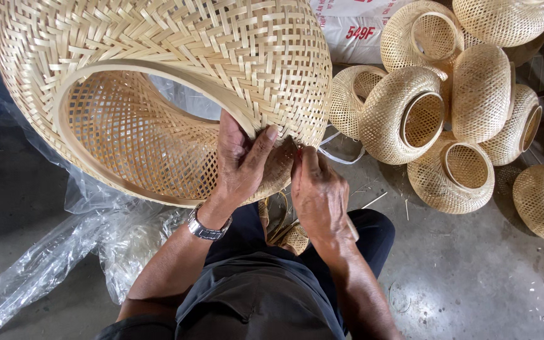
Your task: The person weaves a bamboo basket by hand, using a red-handled tool to tuck and secure the bamboo strips along the rim. They rotate the basket to work on different sections and finish by placing it with other completed baskets.
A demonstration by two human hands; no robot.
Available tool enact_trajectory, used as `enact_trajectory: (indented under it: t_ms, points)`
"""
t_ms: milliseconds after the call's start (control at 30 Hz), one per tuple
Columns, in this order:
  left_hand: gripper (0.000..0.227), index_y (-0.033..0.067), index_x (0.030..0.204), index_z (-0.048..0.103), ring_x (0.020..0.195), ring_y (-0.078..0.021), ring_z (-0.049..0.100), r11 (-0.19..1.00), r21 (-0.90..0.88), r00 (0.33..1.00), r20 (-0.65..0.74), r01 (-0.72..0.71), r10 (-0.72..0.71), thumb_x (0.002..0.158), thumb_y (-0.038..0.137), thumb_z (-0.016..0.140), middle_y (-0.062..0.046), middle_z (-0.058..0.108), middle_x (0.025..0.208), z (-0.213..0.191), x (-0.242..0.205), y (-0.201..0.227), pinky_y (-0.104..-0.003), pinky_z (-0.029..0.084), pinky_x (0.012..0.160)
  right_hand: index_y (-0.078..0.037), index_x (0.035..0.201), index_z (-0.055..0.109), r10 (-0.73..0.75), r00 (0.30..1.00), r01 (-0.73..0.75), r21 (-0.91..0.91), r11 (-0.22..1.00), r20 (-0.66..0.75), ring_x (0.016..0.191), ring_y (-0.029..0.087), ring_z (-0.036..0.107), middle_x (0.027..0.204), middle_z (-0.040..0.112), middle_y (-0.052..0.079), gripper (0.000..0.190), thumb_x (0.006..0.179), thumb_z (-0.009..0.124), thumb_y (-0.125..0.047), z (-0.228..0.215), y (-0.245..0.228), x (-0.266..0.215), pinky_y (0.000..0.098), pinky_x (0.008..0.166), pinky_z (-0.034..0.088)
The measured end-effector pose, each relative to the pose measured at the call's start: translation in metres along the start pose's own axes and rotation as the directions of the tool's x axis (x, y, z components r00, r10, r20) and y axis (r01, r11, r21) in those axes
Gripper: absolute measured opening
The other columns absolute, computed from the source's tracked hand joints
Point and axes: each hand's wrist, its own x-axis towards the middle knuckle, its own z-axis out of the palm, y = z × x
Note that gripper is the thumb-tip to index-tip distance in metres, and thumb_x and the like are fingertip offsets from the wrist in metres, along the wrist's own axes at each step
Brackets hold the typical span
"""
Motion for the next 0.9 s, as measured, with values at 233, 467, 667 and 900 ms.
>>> enact_trajectory:
  t_ms: [233, 467, 667, 900]
  points:
    - [0.042, 0.0062, 0.145, 0.042, 0.106, -0.0134, 0.062, 0.999, 0.035, 0.999, -0.024, -0.033, 0.034, 0.110, 0.009, 0.065, -0.007, 0.060, 0.120, 0.002, -0.002, 0.005, -0.026, 0.057, 0.092, -0.001, 0.100, 0.064, 0.056, 0.998, -0.059, 0.223, 0.973, 0.021, 0.042, 0.009, 0.047, 0.064, 0.060, 0.007, 0.022, 0.107, 0.062, -0.021, -0.007, 0.040, -0.012, 0.0282, 0.029, 0.039]
    - [0.046, 0.0047, 0.141, 0.051, 0.106, -0.0207, 0.073, 0.941, -0.052, 0.943, 0.025, 0.334, -0.333, 0.104, 0.032, 0.059, -0.012, 0.069, 0.121, -0.017, -0.002, 0.017, -0.034, 0.066, 0.093, 0.002, 0.150, 0.046, 0.115, 0.989, -0.027, 0.639, 0.769, -0.097, 0.071, 0.002, 0.056, 0.118, 0.071, 0.016, 0.076, 0.099, 0.068, -0.050, -0.019, 0.114, 0.032, 0.0234, 0.063, 0.050]
    - [0.055, 0.0121, 0.149, 0.038, 0.129, -0.0239, 0.067, 0.827, -0.543, 0.989, 0.083, 0.147, -0.122, 0.104, 0.021, 0.069, -0.010, 0.061, 0.140, -0.034, 0.044, 0.024, -0.045, 0.065, 0.110, -0.009, 0.154, 0.050, 0.149, 0.987, -0.160, 0.586, 0.795, 0.067, 0.071, 0.004, 0.064, 0.140, 0.066, 0.012, 0.076, 0.092, 0.080, -0.039, 0.004, 0.110, 0.035, 0.0247, 0.062, 0.059]
    - [0.043, 0.0074, 0.143, 0.042, 0.118, -0.0220, 0.070, 0.889, -0.447, 0.993, 0.102, 0.098, -0.058, 0.108, 0.001, 0.067, -0.014, 0.063, 0.139, -0.018, 0.086, 0.015, -0.043, 0.063, 0.095, -0.015, 0.152, 0.055, 0.354, 0.927, -0.334, 0.704, 0.627, 0.125, 0.105, 0.012, 0.081, 0.128, 0.079, 0.014, 0.074, 0.087, 0.082, -0.039, 0.026, 0.081, 0.014, 0.0336, 0.086, 0.065]
